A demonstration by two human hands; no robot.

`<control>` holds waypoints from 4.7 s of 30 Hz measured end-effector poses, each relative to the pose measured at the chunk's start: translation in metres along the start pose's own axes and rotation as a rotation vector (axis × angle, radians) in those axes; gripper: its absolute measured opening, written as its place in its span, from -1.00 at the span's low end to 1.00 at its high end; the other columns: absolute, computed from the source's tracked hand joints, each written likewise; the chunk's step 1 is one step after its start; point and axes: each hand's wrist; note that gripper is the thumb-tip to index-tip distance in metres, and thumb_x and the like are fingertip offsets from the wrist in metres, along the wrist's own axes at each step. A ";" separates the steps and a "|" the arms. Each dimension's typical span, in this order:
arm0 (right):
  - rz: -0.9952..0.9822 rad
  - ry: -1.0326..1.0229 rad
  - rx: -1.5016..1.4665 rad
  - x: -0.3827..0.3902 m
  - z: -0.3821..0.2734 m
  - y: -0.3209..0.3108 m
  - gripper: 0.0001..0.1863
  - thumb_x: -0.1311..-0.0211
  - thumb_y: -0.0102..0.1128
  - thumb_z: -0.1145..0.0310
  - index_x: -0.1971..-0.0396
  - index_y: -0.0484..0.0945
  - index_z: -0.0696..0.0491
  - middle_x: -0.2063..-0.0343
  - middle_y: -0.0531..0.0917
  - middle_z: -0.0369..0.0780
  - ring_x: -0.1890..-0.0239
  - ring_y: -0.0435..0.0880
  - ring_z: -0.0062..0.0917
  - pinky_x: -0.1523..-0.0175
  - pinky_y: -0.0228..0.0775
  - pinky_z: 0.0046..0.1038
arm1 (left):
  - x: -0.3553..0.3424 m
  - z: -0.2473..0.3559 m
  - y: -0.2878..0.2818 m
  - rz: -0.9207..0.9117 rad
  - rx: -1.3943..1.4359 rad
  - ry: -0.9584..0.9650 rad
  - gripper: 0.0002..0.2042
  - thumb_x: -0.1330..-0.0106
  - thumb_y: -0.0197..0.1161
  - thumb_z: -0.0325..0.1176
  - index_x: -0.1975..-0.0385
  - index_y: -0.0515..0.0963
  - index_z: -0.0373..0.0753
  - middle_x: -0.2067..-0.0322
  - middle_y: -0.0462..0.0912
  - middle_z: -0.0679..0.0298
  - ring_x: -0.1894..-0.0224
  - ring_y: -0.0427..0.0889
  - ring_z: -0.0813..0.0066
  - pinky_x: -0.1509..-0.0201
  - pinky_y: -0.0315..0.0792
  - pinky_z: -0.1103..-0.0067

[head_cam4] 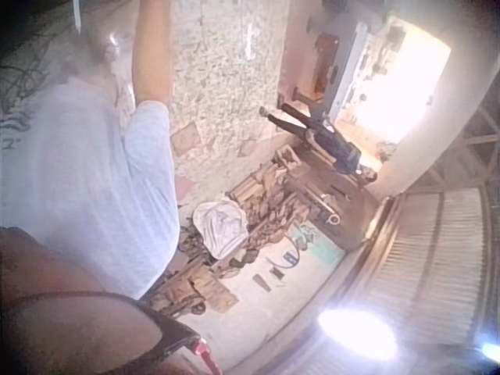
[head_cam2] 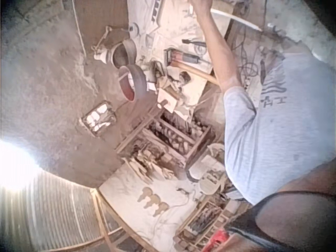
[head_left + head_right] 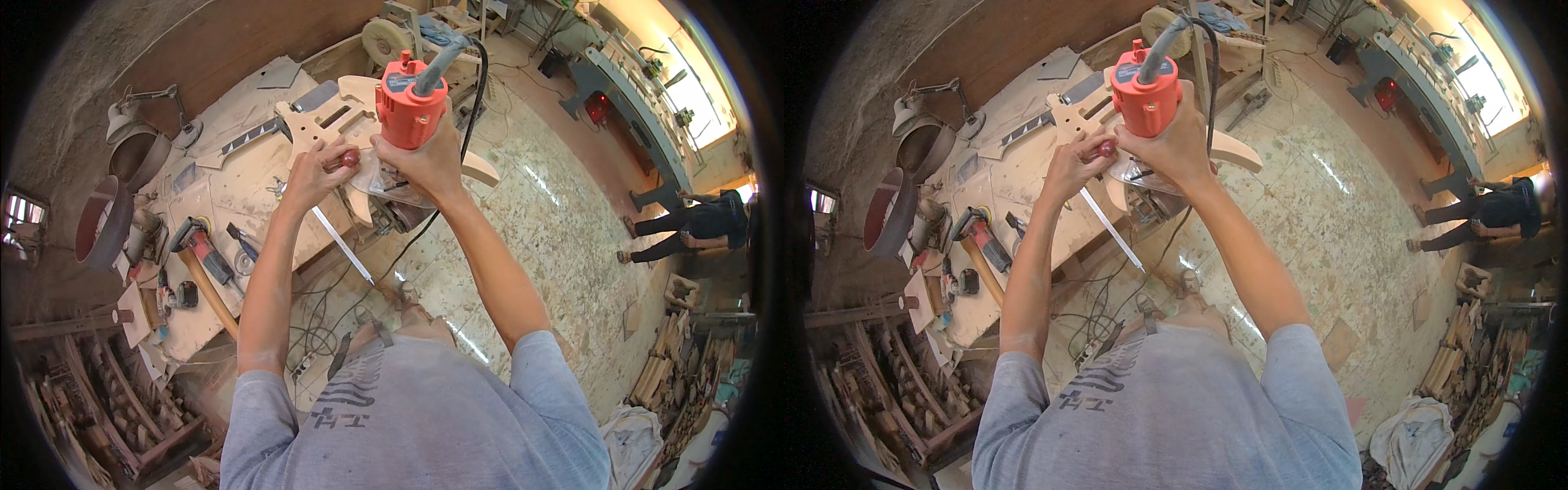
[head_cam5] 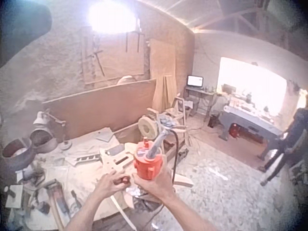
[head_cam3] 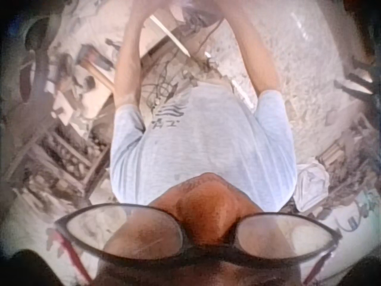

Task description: The person fits a wooden guitar neck into the neck pocket of a guitar body, checks the alignment, and then uses a hand-held power router to carve cavities and trim the edges of the guitar body.

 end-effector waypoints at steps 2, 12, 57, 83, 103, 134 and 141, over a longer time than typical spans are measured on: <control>0.007 -0.005 0.003 0.000 0.000 0.000 -0.17 0.17 0.69 0.16 -0.08 0.39 0.16 0.10 0.73 -0.02 0.09 0.81 -0.22 -0.01 0.64 -0.24 | -0.002 0.008 -0.003 -0.029 0.013 -0.052 -0.58 -0.23 0.49 -0.23 -0.12 0.72 -0.07 0.02 0.78 -0.04 -0.04 0.78 0.09 -0.67 0.09 0.14; 0.053 -0.084 0.041 -0.001 0.002 0.005 -0.18 0.14 0.69 0.16 -0.07 0.39 0.16 0.13 0.71 -0.02 0.12 0.81 -0.16 0.04 0.64 -0.22 | -0.001 0.003 -0.002 0.008 0.016 -0.028 -0.60 -0.25 0.49 -0.24 -0.11 0.73 -0.06 0.20 0.83 0.03 0.14 0.81 0.12 -0.67 0.10 0.10; 0.018 0.045 0.032 0.013 -0.008 -0.011 -0.08 0.17 0.69 0.20 -0.21 0.36 0.14 -0.01 0.69 -0.05 -0.03 0.75 -0.25 -0.13 0.57 -0.25 | 0.002 0.009 0.005 -0.056 -0.099 0.024 -0.62 -0.29 0.47 -0.07 -0.10 0.74 0.11 -0.05 0.80 0.29 -0.42 0.53 0.23 -0.67 -0.02 -0.06; 0.018 0.050 0.066 0.013 0.000 -0.018 -0.09 0.17 0.67 0.15 -0.20 0.41 0.18 0.00 0.67 -0.07 0.01 0.74 -0.24 -0.12 0.56 -0.26 | 0.002 0.012 0.016 0.030 -0.195 0.053 -0.61 -0.27 0.45 -0.02 -0.09 0.74 0.12 -0.23 0.64 -0.10 -0.31 0.61 0.03 -0.65 -0.07 -0.11; -0.054 0.047 0.013 0.001 0.013 -0.021 -0.06 0.17 0.68 0.14 -0.24 0.38 0.13 -0.05 0.67 -0.07 -0.03 0.75 -0.24 -0.15 0.56 -0.24 | -0.001 0.012 0.020 0.013 -0.177 0.001 -0.59 -0.29 0.44 -0.04 -0.13 0.73 0.07 -0.12 0.74 0.07 -0.41 0.52 0.10 -0.65 -0.14 -0.11; -0.114 -0.091 -0.056 -0.033 0.034 -0.023 -0.24 0.10 0.64 0.15 -0.13 0.51 0.11 0.08 0.70 -0.22 0.07 0.70 -0.45 -0.08 0.54 -0.34 | -0.002 0.013 0.038 0.235 -0.186 -0.012 -0.63 -0.33 0.43 -0.11 -0.11 0.73 -0.01 -0.01 0.80 0.11 -0.26 0.66 0.14 -0.62 0.02 -0.06; -0.069 -0.041 -0.017 -0.013 0.032 -0.027 -0.23 0.09 0.66 0.19 -0.15 0.49 0.11 0.07 0.70 -0.23 0.07 0.70 -0.48 -0.10 0.55 -0.38 | -0.003 0.016 0.029 0.065 -0.224 -0.023 -0.61 -0.33 0.44 -0.05 -0.14 0.72 0.09 -0.10 0.78 0.24 -0.40 0.53 0.12 -0.62 -0.15 -0.20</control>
Point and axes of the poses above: each hand's wrist, its own x-axis away from the middle knuckle, its own y-axis out of the palm, z = x × y
